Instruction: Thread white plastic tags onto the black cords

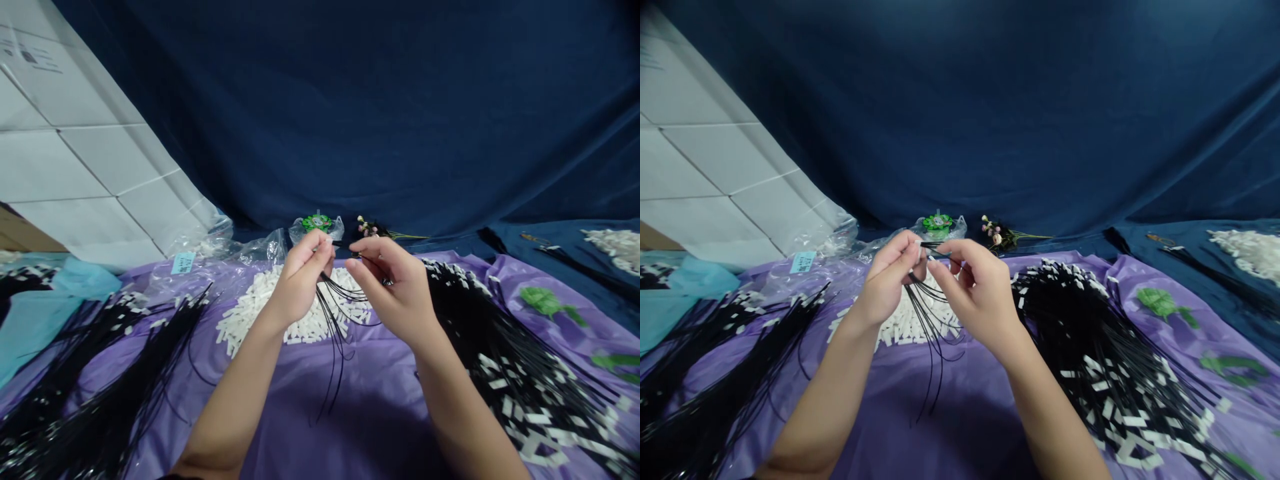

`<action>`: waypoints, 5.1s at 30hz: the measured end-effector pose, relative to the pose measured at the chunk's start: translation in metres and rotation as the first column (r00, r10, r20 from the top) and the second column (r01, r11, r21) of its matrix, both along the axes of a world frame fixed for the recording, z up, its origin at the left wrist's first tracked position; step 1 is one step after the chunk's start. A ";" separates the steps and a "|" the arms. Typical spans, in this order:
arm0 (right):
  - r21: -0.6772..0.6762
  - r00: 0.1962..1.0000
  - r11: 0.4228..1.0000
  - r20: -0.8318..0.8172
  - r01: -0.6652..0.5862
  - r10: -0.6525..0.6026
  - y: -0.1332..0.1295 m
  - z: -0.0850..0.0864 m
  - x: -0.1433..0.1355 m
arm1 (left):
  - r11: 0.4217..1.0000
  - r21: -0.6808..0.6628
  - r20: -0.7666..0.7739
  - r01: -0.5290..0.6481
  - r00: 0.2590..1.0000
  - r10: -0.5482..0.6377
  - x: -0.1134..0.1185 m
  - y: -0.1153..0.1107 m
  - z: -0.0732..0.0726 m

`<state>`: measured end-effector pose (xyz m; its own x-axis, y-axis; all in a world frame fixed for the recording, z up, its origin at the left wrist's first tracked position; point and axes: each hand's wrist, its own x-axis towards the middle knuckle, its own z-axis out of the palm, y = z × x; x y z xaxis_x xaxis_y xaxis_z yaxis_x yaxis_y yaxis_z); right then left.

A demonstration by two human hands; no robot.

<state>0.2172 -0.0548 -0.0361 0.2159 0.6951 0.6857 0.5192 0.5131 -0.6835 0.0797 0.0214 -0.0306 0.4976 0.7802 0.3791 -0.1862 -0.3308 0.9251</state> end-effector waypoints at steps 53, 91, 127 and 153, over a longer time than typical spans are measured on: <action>-0.391 0.781 0.738 -0.553 -0.550 0.290 0.017 -0.018 -0.024 | 0.885 -0.443 0.342 0.143 0.939 0.020 -0.018 0.011 0.023; 0.082 0.905 0.951 -0.293 -0.297 0.308 -0.007 0.005 0.012 | 0.935 -0.353 0.228 -0.036 0.966 0.124 -0.002 0.008 0.007; 0.272 0.852 0.943 0.432 0.190 -0.296 -0.003 -0.003 0.002 | 0.921 -0.387 0.189 0.054 0.982 0.022 0.005 -0.003 0.005; 0.224 0.871 0.958 0.416 0.180 -0.261 -0.002 -0.007 -0.002 | 0.898 -0.432 0.214 0.091 0.977 0.005 0.010 -0.009 0.003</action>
